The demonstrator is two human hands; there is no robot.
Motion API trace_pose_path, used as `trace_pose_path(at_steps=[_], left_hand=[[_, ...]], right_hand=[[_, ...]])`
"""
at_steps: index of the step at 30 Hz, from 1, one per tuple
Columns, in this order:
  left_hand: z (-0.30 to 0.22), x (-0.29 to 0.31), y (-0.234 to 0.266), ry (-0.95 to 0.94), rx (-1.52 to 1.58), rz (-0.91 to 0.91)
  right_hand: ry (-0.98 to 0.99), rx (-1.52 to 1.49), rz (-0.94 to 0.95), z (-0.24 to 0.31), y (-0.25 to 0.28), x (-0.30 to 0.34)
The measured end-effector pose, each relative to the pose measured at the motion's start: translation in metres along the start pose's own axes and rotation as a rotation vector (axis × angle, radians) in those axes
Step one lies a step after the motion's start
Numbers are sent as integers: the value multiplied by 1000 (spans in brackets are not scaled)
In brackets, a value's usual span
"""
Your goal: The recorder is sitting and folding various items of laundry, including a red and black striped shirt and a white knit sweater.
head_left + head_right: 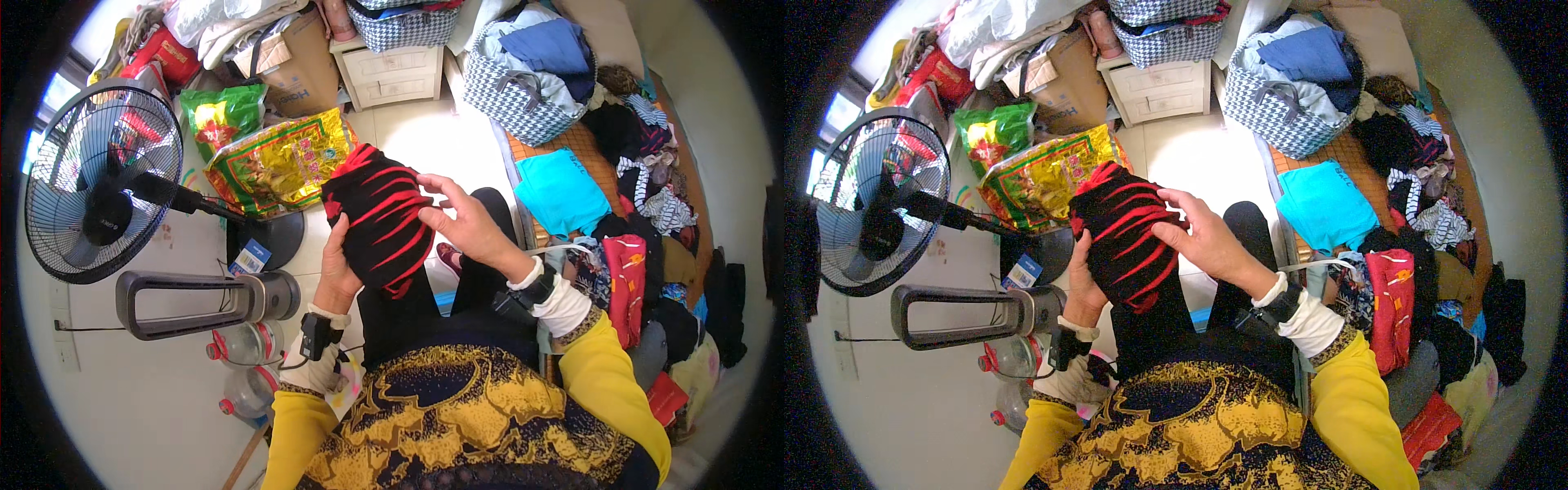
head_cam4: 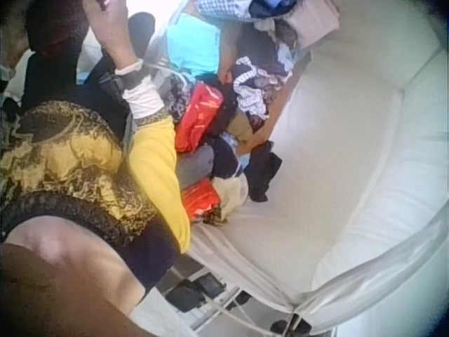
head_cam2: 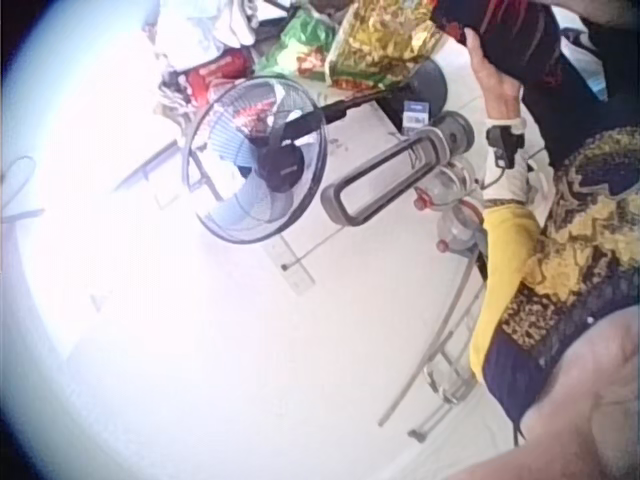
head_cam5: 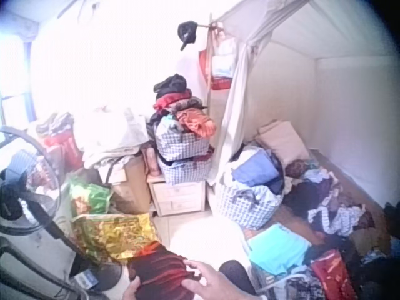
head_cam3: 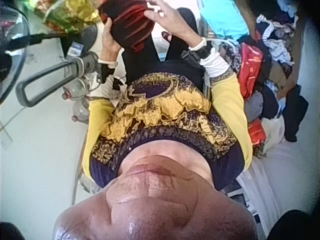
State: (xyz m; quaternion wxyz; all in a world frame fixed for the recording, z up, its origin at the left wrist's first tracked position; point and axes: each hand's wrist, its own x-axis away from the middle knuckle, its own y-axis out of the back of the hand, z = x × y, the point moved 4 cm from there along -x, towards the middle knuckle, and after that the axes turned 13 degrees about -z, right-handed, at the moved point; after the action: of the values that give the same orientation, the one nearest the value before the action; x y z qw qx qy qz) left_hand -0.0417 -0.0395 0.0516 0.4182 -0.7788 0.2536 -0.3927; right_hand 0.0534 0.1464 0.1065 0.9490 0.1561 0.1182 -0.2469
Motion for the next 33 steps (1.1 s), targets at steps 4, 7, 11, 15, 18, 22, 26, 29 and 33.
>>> trace_pose_path(at_steps=[4,7,11,15,18,22,26,29,33], left_hand=[[16,4,-8,40,-60,-32],[27,3,-10,107,-81,15],[31,0,-15,129,-59,29],[35,-6,-14,167,-91,-5],[38,-7,-14,205,-94,-17],[46,-8,-6,116,-175,-16],[47,-10,2,-13,-386,-42],[50,-15,6,5,-435,-136],[48,-21,14,119,-193,-182]], right_hand=[[-189,-202,12,-6,-13,5],[-369,-338,118,-14,-14,9],[-694,-682,203,-18,-12,23],[-842,-785,203,-23,-9,31],[-836,-815,135,-33,-7,35],[-842,-863,47,-41,-3,36],[-853,-849,-16,-43,3,26],[-877,-760,87,-44,-1,21],[-836,-752,54,-44,-5,12]])
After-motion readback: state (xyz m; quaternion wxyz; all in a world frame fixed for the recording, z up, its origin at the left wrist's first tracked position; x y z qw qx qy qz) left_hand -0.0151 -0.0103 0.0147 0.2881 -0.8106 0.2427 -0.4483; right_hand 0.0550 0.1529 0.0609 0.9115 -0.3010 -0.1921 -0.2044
